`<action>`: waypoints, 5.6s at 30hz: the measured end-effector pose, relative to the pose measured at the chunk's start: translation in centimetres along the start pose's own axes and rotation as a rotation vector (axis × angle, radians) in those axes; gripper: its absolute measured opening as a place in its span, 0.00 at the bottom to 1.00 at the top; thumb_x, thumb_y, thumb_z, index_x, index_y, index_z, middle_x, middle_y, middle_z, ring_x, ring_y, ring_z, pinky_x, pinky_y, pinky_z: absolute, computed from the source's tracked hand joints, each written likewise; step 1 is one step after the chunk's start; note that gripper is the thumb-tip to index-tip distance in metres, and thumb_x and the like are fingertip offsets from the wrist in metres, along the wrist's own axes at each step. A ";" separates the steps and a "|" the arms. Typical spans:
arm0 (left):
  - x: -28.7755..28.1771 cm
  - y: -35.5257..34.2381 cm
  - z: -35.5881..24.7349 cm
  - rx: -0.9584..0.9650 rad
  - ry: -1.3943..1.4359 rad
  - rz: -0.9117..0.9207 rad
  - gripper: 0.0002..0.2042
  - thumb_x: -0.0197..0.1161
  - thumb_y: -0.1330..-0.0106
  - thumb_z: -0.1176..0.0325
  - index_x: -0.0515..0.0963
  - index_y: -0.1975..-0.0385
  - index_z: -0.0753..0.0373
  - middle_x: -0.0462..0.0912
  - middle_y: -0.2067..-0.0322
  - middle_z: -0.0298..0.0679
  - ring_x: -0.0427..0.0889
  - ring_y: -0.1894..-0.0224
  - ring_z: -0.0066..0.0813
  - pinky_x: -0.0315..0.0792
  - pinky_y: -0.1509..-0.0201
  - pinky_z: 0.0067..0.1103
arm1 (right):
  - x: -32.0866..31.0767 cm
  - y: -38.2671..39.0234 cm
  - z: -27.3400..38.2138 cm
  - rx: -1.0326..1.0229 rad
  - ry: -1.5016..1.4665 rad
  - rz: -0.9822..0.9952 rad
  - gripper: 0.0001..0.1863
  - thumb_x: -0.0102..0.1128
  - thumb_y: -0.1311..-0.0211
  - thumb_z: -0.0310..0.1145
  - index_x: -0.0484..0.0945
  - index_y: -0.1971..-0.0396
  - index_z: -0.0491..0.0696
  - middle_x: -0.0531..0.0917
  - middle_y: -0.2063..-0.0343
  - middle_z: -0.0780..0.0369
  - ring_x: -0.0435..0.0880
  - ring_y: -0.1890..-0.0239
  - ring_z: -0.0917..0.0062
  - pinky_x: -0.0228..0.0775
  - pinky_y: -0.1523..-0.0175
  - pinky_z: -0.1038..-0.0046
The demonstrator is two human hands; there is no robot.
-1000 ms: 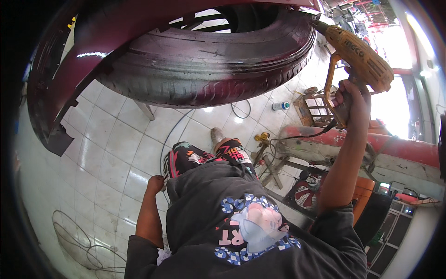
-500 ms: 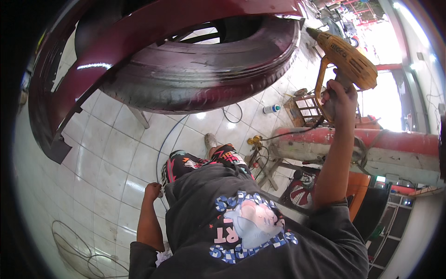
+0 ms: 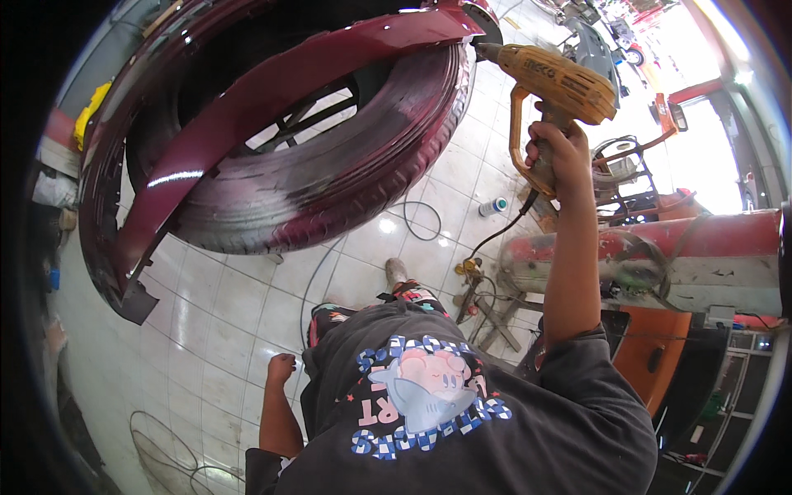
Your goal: The person uses a yellow heat gun to apply heat to a maroon car bumper mounted on a tire stand. The person moves the heat gun along the bumper's surface, focusing on different areas while standing in a workshop.
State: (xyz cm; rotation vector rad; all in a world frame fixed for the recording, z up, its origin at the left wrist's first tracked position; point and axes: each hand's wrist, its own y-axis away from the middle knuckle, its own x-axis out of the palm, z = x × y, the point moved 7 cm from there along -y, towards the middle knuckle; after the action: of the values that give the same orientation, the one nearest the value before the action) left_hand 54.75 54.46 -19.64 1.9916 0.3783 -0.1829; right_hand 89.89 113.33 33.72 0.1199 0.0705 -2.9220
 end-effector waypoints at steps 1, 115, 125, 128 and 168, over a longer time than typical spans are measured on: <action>0.5 0.4 -1.0 0.003 -0.020 -0.013 0.14 0.61 0.33 0.66 0.84 0.58 0.71 0.87 0.68 0.46 0.87 0.69 0.32 0.81 0.65 0.27 | -0.5 -1.1 -0.8 0.000 -0.015 -0.030 0.17 0.63 0.44 0.24 0.73 0.54 0.38 0.78 0.75 0.59 0.77 0.83 0.77 0.75 0.78 0.74; 25.6 9.4 -33.2 0.006 -0.377 -0.011 0.18 0.60 0.31 0.57 0.83 0.53 0.65 0.88 0.62 0.46 0.87 0.57 0.36 0.77 0.52 0.26 | -21.1 -18.8 -5.4 0.218 -0.180 0.302 0.21 0.67 0.41 0.29 0.74 0.50 0.37 0.79 0.74 0.63 0.74 0.83 0.83 0.64 0.78 0.80; 27.0 7.0 -29.5 0.088 -0.156 -0.136 0.18 0.56 0.29 0.54 0.84 0.54 0.61 0.88 0.65 0.43 0.86 0.59 0.37 0.76 0.54 0.28 | -14.8 -17.5 -2.2 0.184 -0.232 0.571 0.20 0.67 0.41 0.30 0.74 0.51 0.36 0.77 0.78 0.64 0.74 0.85 0.83 0.63 0.80 0.79; 27.2 6.6 -27.4 0.064 -0.125 -0.128 0.18 0.56 0.30 0.55 0.84 0.53 0.61 0.88 0.64 0.44 0.86 0.58 0.37 0.76 0.52 0.29 | -14.4 -17.6 -1.7 0.184 -0.256 0.593 0.20 0.65 0.39 0.31 0.74 0.51 0.37 0.76 0.79 0.63 0.74 0.85 0.83 0.64 0.79 0.79; 17.4 -0.9 -25.6 0.129 -0.301 0.082 0.17 0.61 0.32 0.57 0.84 0.54 0.63 0.88 0.59 0.45 0.87 0.54 0.36 0.76 0.49 0.28 | -16.4 -9.7 -0.5 0.105 -0.155 0.212 0.26 0.52 0.30 0.37 0.66 0.41 0.32 0.71 0.77 0.62 0.69 0.88 0.84 0.66 0.82 0.83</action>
State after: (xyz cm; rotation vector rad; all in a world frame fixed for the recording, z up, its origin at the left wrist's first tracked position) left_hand 69.81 80.99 -14.39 2.0627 0.0924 -0.4585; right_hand 103.74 126.34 34.97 -0.0788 -0.1136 -2.7121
